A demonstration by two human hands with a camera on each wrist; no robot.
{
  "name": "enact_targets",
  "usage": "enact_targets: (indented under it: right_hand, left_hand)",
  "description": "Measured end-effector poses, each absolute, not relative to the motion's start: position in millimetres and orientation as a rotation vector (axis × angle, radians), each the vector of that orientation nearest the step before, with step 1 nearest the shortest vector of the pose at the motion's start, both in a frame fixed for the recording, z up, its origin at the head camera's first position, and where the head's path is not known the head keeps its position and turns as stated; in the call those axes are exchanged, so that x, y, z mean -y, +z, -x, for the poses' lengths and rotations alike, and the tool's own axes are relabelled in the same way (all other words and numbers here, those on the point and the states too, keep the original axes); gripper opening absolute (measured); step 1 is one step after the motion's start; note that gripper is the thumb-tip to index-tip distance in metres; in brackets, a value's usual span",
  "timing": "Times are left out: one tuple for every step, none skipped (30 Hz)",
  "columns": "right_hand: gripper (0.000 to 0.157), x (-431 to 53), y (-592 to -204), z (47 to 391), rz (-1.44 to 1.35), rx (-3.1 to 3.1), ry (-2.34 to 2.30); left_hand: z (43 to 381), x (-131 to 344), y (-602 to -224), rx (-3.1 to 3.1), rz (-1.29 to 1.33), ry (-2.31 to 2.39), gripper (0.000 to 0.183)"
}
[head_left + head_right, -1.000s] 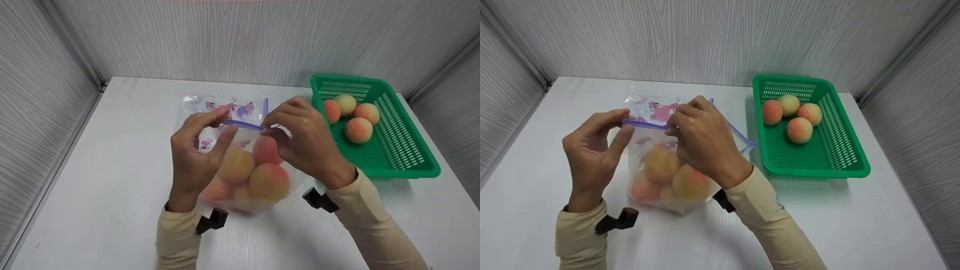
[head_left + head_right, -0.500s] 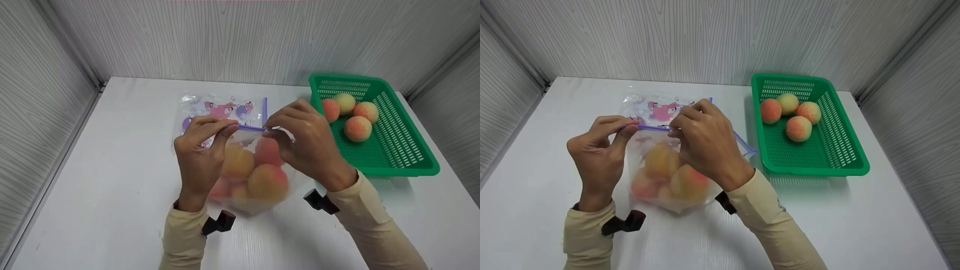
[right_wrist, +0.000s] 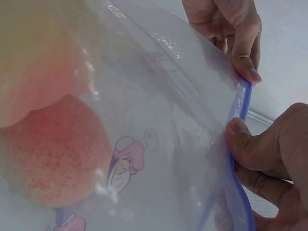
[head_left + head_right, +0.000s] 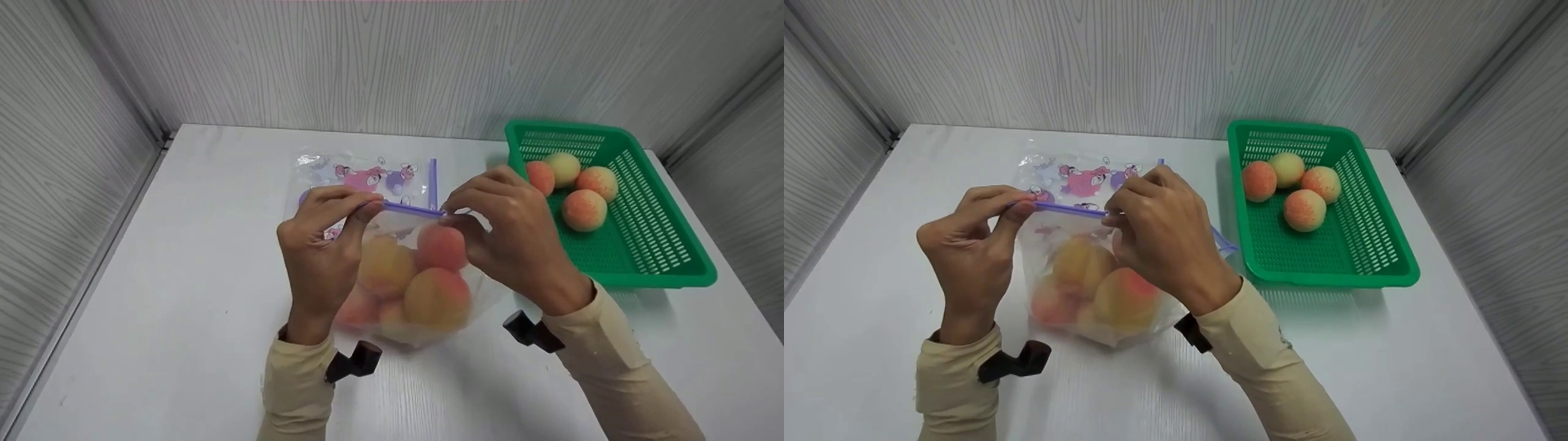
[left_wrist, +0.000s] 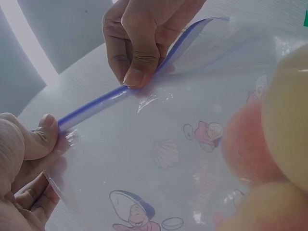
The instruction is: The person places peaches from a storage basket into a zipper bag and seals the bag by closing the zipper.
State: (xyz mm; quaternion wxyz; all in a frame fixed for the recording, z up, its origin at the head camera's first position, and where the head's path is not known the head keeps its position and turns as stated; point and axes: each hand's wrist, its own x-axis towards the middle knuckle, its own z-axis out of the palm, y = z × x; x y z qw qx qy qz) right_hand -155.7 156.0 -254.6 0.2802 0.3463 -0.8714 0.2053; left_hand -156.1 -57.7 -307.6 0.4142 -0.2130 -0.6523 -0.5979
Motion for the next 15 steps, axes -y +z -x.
enact_targets:
  right_hand:
    - [0.007, -157.1, -254.5, 155.2, -0.928, 2.337, 0.554]
    - [0.009, -158.3, -254.5, 154.7, -0.926, 2.340, 0.556]
    - [0.008, -159.9, -254.5, 154.4, -0.924, 2.347, 0.553]
    - [0.008, -161.7, -254.4, 154.1, -0.918, 2.359, 0.549]
    - [0.007, -164.1, -254.7, 153.8, -0.907, 2.371, 0.543]
    - [0.005, -166.9, -255.4, 153.5, -0.896, 2.379, 0.543]
    - [0.004, -169.9, -256.2, 153.2, -0.883, 2.390, 0.541]
    - [0.003, -173.1, -257.3, 152.7, -0.869, 2.404, 0.535]
    - [0.003, -176.5, -258.7, 152.4, -0.856, 2.415, 0.533]
    - [0.005, -179.5, -260.2, 152.0, -0.841, 2.424, 0.530]
    - [0.005, -182.3, -261.7, 151.7, -0.833, 2.428, 0.532]
    - [0.005, -184.8, -263.1, 151.4, -0.828, 2.429, 0.533]
    - [0.006, -187.0, -263.9, 151.0, -0.824, 2.432, 0.532]
    - [0.006, -189.1, -264.4, 150.8, -0.822, 2.432, 0.535]
    - [0.007, -191.3, -264.7, 150.8, -0.823, 2.428, 0.538]
  left_hand:
    - [156.1, 57.9, -307.6, 1.637, 0.536, -1.504, 0.011]
    - [156.2, 58.3, -307.5, 1.637, 0.535, -1.505, 0.012]
    - [156.2, 59.2, -307.5, 1.638, 0.531, -1.510, 0.011]
    - [156.3, 60.5, -307.5, 1.640, 0.521, -1.516, 0.012]
    - [156.3, 62.4, -307.5, 1.640, 0.508, -1.528, 0.012]
    - [156.5, 64.7, -307.5, 1.638, 0.492, -1.540, 0.012]
    - [156.5, 67.0, -307.4, 1.638, 0.477, -1.554, 0.012]
    - [156.6, 69.2, -307.5, 1.640, 0.463, -1.567, 0.012]
    - [156.7, 71.3, -307.7, 1.644, 0.450, -1.579, 0.012]
    - [156.9, 73.1, -307.8, 1.648, 0.439, -1.587, 0.013]
    - [157.1, 74.5, -308.0, 1.652, 0.433, -1.591, 0.013]
    - [157.2, 75.4, -308.2, 1.656, 0.429, -1.594, 0.013]
    - [157.5, 75.9, -308.3, 1.659, 0.425, -1.597, 0.013]
    - [157.6, 76.4, -308.5, 1.660, 0.421, -1.601, 0.013]
    - [157.8, 77.0, -308.6, 1.661, 0.415, -1.602, 0.012]
